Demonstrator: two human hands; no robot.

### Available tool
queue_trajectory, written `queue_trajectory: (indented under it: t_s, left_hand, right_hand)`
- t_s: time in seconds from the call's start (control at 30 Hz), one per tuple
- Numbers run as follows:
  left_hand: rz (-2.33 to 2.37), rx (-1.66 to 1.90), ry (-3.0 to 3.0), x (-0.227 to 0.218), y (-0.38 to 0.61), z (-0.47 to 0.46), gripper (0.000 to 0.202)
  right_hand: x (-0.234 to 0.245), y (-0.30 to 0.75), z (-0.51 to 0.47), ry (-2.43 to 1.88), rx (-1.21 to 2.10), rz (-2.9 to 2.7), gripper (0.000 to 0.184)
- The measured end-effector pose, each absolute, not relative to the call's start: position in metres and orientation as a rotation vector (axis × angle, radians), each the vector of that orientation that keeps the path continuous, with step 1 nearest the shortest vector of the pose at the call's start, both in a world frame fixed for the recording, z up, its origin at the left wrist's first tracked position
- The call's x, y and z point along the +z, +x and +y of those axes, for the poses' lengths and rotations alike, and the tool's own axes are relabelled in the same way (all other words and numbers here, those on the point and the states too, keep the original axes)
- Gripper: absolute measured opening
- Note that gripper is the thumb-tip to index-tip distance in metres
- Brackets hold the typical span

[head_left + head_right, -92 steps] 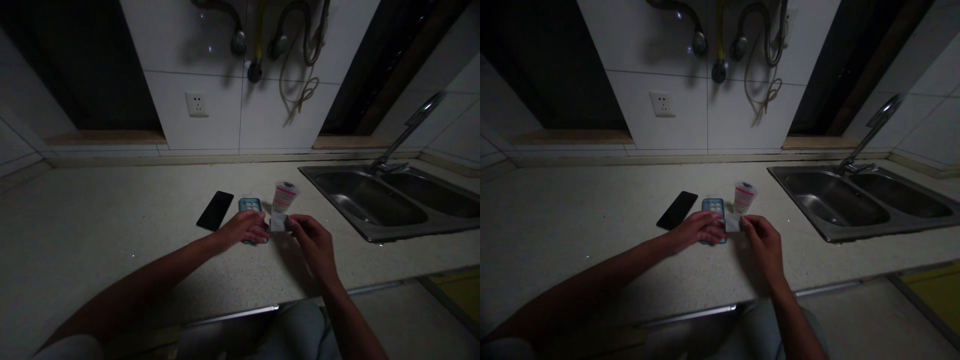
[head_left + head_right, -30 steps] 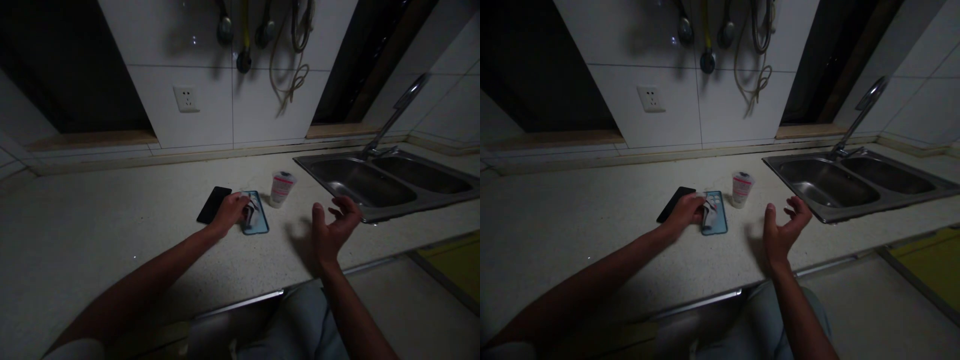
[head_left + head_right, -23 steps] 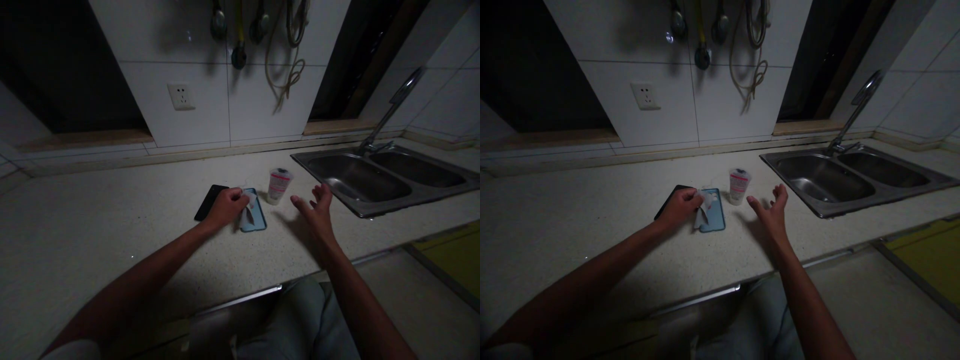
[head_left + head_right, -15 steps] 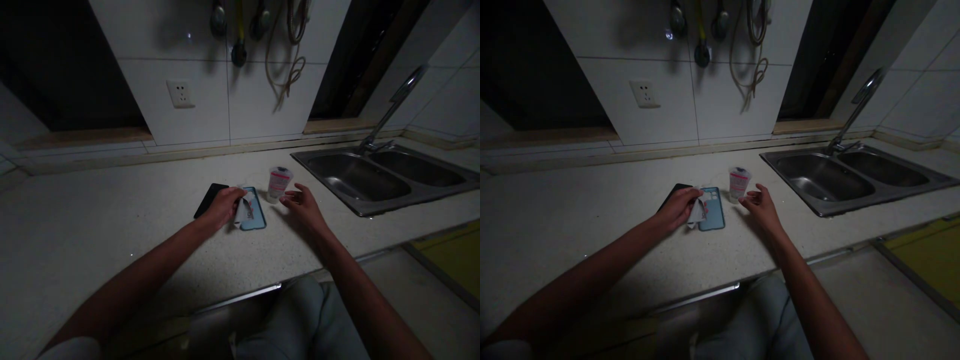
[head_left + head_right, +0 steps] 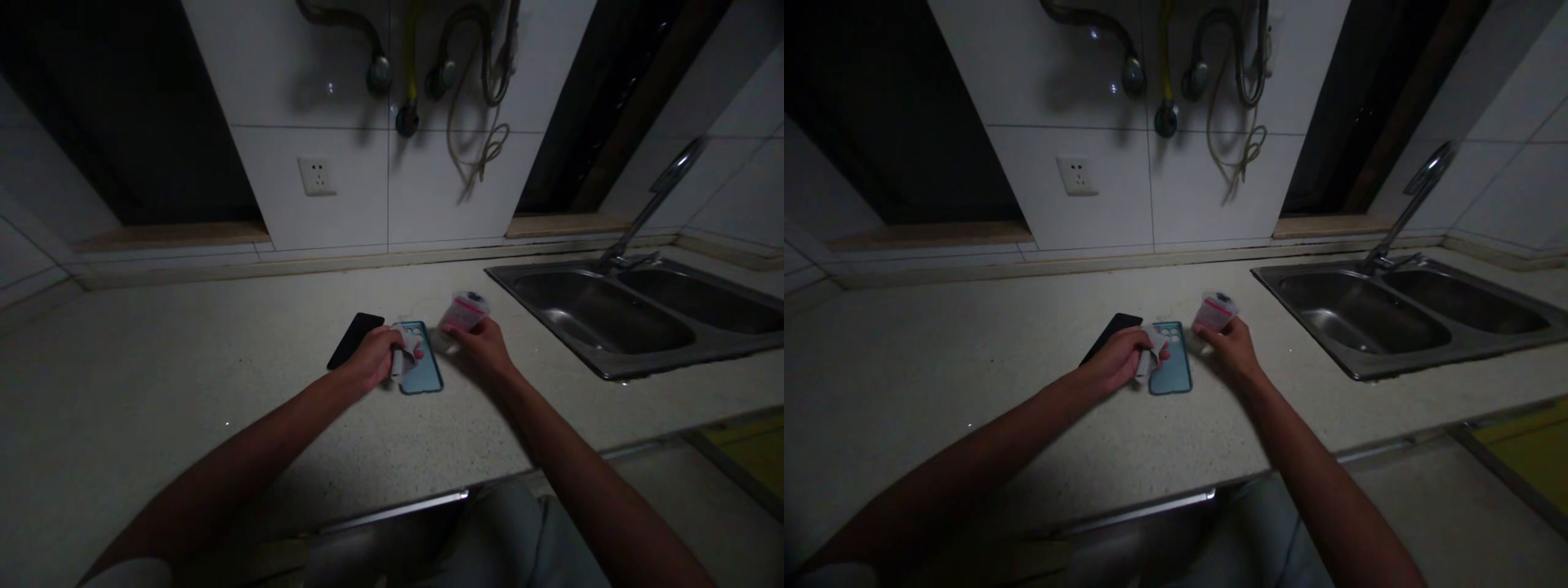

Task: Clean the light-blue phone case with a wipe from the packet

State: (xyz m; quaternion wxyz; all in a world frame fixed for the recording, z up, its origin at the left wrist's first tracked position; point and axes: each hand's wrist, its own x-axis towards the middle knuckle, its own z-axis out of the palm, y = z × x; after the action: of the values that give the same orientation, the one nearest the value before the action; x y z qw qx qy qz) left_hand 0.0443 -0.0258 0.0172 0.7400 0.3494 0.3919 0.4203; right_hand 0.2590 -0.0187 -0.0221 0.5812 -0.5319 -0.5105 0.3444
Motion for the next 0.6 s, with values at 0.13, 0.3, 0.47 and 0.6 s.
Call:
queue_trajectory:
  t_s: [0.13, 0.3, 0.47, 0.6]
  left_hand:
    - [0.839, 0.901, 0.709, 0.014, 0.045, -0.023, 0.014]
    - [0.755, 0.812, 0.836, 0.014, 0.046, -0.029, 0.020]
    - [0.750, 0.729, 1.049, 0.012, 0.048, -0.041, 0.041]
    - [0.754, 0.632, 1.228, 0.010, 0.048, -0.044, 0.042]
  right_hand:
    - [-0.020, 0.251, -0.029, -1.098, 0.993, -1.005, 0.048]
    - [-0.016, 0.242, -0.038, -0.888, 1.253, -0.931, 0.052]
    - [-0.016, 0.236, -0.042, -0.808, 1.364, -0.903, 0.051]
    - [-0.015, 0.236, -0.044, -0.795, 1.347, -0.841, 0.047]
